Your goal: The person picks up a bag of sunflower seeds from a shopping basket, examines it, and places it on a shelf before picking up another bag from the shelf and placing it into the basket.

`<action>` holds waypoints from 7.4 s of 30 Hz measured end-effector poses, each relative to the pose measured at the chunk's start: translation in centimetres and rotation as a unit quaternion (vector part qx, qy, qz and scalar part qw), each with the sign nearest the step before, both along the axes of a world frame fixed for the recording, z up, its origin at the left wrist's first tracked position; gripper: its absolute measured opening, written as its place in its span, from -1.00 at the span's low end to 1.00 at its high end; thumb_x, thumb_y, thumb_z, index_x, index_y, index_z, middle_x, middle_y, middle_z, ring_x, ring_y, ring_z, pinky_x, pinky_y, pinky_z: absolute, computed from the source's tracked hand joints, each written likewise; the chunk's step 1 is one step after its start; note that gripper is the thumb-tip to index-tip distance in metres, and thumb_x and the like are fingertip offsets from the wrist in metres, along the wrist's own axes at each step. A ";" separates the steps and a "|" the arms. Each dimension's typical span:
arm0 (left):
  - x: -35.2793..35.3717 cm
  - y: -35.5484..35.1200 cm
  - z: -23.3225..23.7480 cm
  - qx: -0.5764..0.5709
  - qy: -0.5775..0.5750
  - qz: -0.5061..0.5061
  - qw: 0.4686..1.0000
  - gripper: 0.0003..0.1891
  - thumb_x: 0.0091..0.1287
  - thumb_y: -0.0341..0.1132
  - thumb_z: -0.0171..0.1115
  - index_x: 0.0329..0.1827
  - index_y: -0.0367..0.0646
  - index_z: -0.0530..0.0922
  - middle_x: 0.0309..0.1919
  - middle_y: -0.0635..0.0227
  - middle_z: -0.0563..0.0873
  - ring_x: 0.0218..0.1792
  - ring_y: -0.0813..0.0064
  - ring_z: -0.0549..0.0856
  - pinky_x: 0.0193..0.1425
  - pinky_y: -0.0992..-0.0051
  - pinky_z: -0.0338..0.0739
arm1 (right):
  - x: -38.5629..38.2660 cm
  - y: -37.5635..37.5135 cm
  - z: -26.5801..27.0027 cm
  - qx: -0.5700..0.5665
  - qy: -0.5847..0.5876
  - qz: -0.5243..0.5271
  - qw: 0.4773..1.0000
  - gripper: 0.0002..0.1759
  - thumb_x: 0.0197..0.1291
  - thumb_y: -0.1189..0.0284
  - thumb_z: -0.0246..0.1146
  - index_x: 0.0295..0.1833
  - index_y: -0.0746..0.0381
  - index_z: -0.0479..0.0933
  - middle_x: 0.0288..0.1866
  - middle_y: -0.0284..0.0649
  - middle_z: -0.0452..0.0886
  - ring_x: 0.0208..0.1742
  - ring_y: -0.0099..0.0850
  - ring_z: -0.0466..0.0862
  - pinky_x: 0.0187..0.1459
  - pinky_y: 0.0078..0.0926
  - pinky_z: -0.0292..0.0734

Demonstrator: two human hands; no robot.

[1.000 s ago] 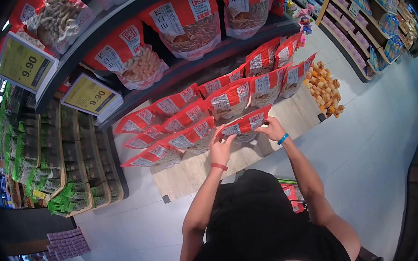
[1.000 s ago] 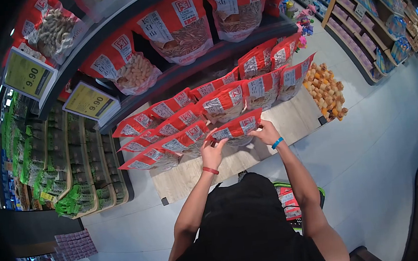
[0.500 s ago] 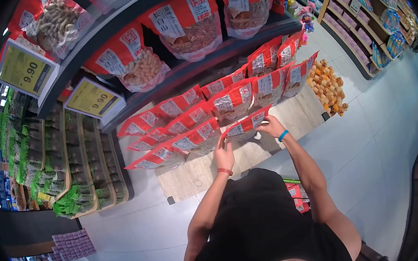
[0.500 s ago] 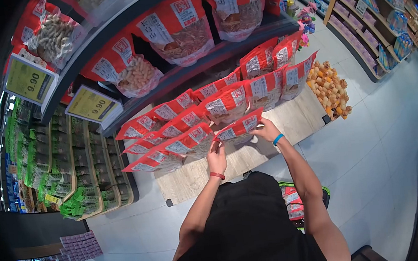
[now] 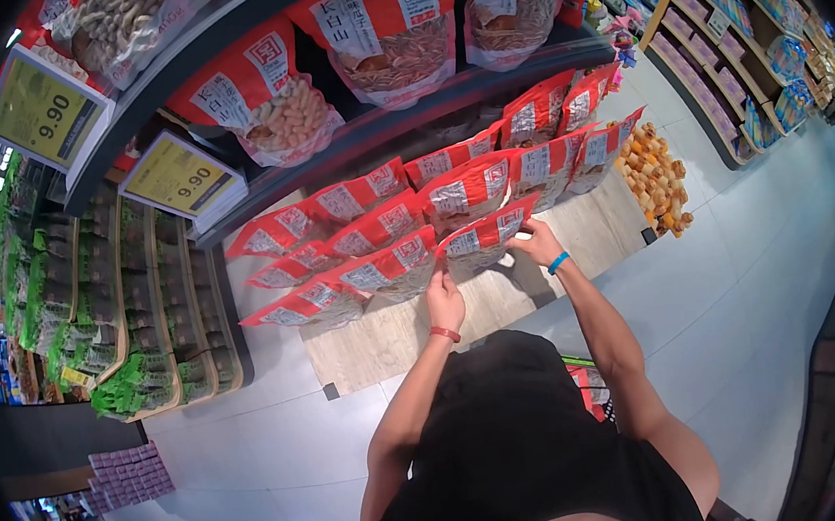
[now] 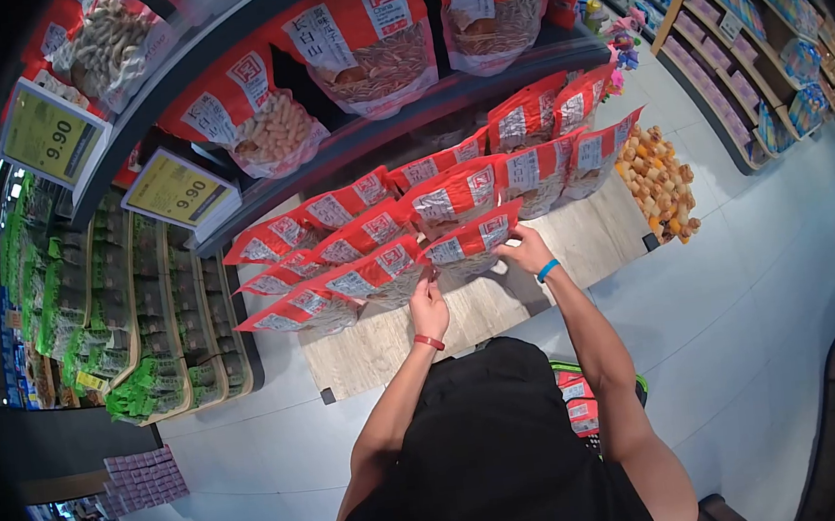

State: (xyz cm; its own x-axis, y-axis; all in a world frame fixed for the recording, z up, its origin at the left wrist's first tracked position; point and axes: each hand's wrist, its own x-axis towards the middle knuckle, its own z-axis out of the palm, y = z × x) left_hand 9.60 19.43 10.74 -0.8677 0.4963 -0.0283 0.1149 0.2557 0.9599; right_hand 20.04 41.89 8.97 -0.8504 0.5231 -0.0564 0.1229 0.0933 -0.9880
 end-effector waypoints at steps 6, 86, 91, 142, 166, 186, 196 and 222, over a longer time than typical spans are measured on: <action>-0.3 0.0 -1.1 0.029 -0.008 0.018 0.999 -0.65 0.46 -0.43 -0.05 0.23 -0.38 0.45 -0.06 -0.12 0.69 0.03 0.20 0.69 0.08 0.39 0.51 | -0.5 0.2 0.3 0.002 -0.004 -0.003 1.000 -0.55 -0.01 0.49 0.45 0.05 0.31 0.56 -0.10 -0.22 0.70 -0.02 -0.43 0.64 0.08 -0.40 0.50; 6.7 -26.2 -9.3 -0.080 -0.244 0.026 0.966 -0.76 0.46 -0.32 0.08 -0.15 -0.32 0.64 -0.31 0.24 0.76 -0.28 0.50 0.73 -0.16 0.54 0.60 | 3.7 -19.0 -3.4 -0.051 -0.166 0.257 0.951 -0.56 0.37 0.23 0.16 -0.52 0.29 0.49 -0.62 -0.35 0.55 -0.52 -0.61 0.49 -0.42 -0.57 0.41; 8.5 -31.6 -10.9 -0.134 -0.205 0.093 0.965 -0.73 0.29 -0.19 0.16 -0.31 -0.20 0.70 -0.35 0.11 0.74 -0.23 0.20 0.73 -0.09 0.35 0.58 | 1.5 -21.8 -2.9 0.040 -0.218 0.350 0.910 -0.54 0.34 0.14 0.15 -0.49 0.26 0.59 -0.60 -0.26 0.59 -0.52 -0.51 0.56 -0.40 -0.49 0.46; 23.7 -47.0 -20.1 -0.331 -0.260 0.107 0.901 -0.72 0.23 -0.26 0.09 -0.16 -0.21 0.68 -0.16 -0.07 0.70 -0.02 -0.04 0.67 0.10 0.22 0.54 | 33.3 -39.2 -15.2 -0.289 -0.342 0.052 0.893 -0.77 0.33 0.32 0.14 -0.24 0.26 0.54 -0.38 -0.29 0.61 -0.42 -0.46 0.61 -0.38 -0.52 0.54; 41.1 -32.4 -21.0 -0.570 -0.010 -0.424 0.704 -0.56 0.35 -0.07 0.08 0.23 -0.05 0.39 0.28 0.22 0.39 0.32 0.16 0.34 0.32 0.07 0.27 | 64.3 -42.8 -22.8 -0.384 -0.417 -0.274 0.777 -0.70 0.35 0.30 0.06 -0.25 0.33 0.54 -0.33 -0.15 0.70 -0.32 -0.36 0.70 -0.34 -0.37 0.62; 38.1 -30.9 -30.6 -0.639 0.112 -0.374 0.662 -0.45 0.34 -0.06 0.03 0.35 -0.06 0.31 0.36 -0.02 0.24 0.27 -0.05 0.33 0.32 0.07 0.30 | 55.2 -22.9 -61.1 -0.018 -0.557 -0.251 0.792 -0.62 0.18 0.30 0.25 0.09 0.22 0.54 -0.11 0.05 0.66 -0.01 0.00 0.63 0.05 -0.13 0.50; 38.9 -29.6 -29.1 -0.602 0.039 -0.415 0.681 -0.35 0.33 0.02 0.04 0.44 -0.06 0.23 0.40 -0.03 0.22 0.33 -0.08 0.29 0.39 0.06 0.22 | 52.9 -32.1 -29.3 0.181 -0.319 -0.139 0.920 -0.88 0.25 0.37 0.14 -0.22 0.19 0.43 -0.41 -0.01 0.53 -0.32 0.00 0.60 -0.34 -0.09 0.49; 28.1 -22.1 8.5 -0.049 -0.256 -0.420 0.869 -0.71 0.46 -0.31 0.10 0.03 -0.40 0.57 -0.11 0.28 0.71 -0.13 0.55 0.64 -0.02 0.51 0.50 | 44.9 -33.1 16.3 0.137 0.018 -0.448 0.883 -0.37 0.26 0.22 0.28 0.31 0.31 0.28 0.30 -0.06 0.45 0.29 -0.25 0.48 0.25 -0.33 0.39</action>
State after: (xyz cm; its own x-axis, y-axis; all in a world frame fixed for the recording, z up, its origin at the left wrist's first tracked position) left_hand 37.70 -2.70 19.28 -0.0625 0.9221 -0.3819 -0.1358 0.3713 0.9185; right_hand 64.96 8.76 25.29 -0.0868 0.9770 0.1945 0.2378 0.2100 -0.9483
